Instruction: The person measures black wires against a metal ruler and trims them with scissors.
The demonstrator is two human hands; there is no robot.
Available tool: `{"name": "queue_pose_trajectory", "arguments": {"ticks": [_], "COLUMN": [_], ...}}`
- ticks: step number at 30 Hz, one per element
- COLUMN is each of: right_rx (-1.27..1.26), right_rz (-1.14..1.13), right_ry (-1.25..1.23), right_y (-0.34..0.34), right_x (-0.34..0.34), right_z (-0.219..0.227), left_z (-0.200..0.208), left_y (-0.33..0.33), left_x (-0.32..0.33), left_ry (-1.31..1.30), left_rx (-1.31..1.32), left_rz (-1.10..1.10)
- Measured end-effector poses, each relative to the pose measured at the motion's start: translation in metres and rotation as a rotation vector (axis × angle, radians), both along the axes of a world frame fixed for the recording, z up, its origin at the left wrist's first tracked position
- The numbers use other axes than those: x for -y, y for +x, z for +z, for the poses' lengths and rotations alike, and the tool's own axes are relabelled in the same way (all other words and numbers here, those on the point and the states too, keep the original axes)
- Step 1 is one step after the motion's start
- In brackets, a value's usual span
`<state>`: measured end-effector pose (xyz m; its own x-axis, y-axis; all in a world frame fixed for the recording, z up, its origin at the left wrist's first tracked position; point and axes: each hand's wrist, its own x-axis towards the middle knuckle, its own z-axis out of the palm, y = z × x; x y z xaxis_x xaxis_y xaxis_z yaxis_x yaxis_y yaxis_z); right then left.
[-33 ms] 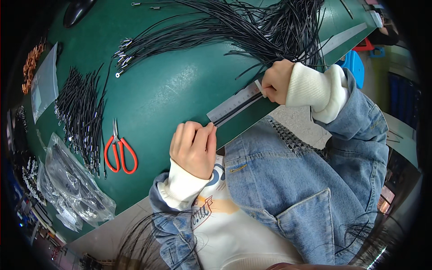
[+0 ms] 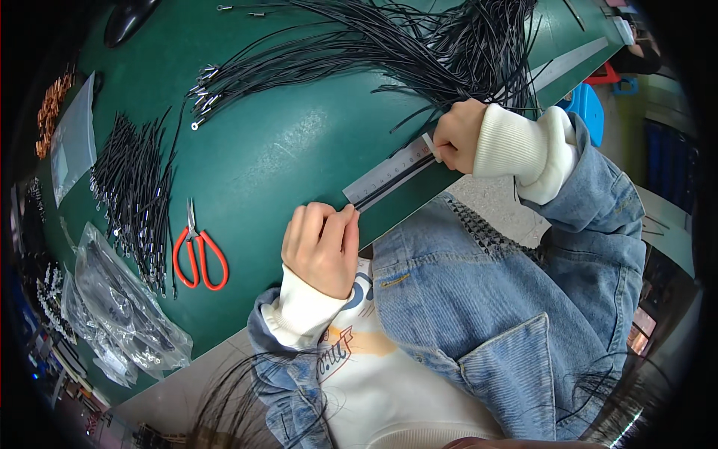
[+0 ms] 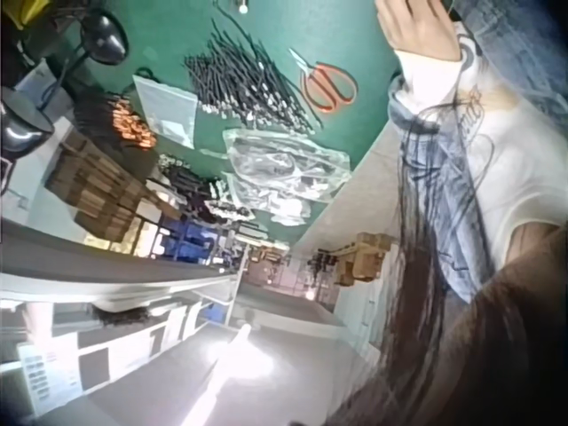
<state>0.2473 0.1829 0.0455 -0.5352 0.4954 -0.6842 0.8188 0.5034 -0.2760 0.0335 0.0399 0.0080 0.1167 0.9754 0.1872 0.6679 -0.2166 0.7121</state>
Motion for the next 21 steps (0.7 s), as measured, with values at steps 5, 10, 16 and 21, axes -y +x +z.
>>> {"name": "queue_pose_trajectory", "arguments": {"ticks": [5, 10, 16, 21], "right_rx": [0.236, 0.159, -0.043, -0.015], "right_rz": [0.032, 0.018, -0.005, 0.011], "right_ry": [-0.130, -0.062, -0.131, -0.153], "right_y": [-0.010, -0.008, 0.011, 0.006], "right_x": [-0.007, -0.003, -0.001, -0.001], "right_z": [0.007, 0.004, 0.003, 0.006], "left_z": [-0.003, -0.001, -0.002, -0.002], "left_y": [0.000, -0.001, 0.001, 0.000], "left_x": [-0.002, 0.000, -0.001, 0.001], "left_ry": [0.008, 0.006, 0.007, -0.002], "left_rx": [0.021, 0.022, 0.020, 0.015], "left_rz": [-0.011, 0.005, 0.014, 0.019]}}
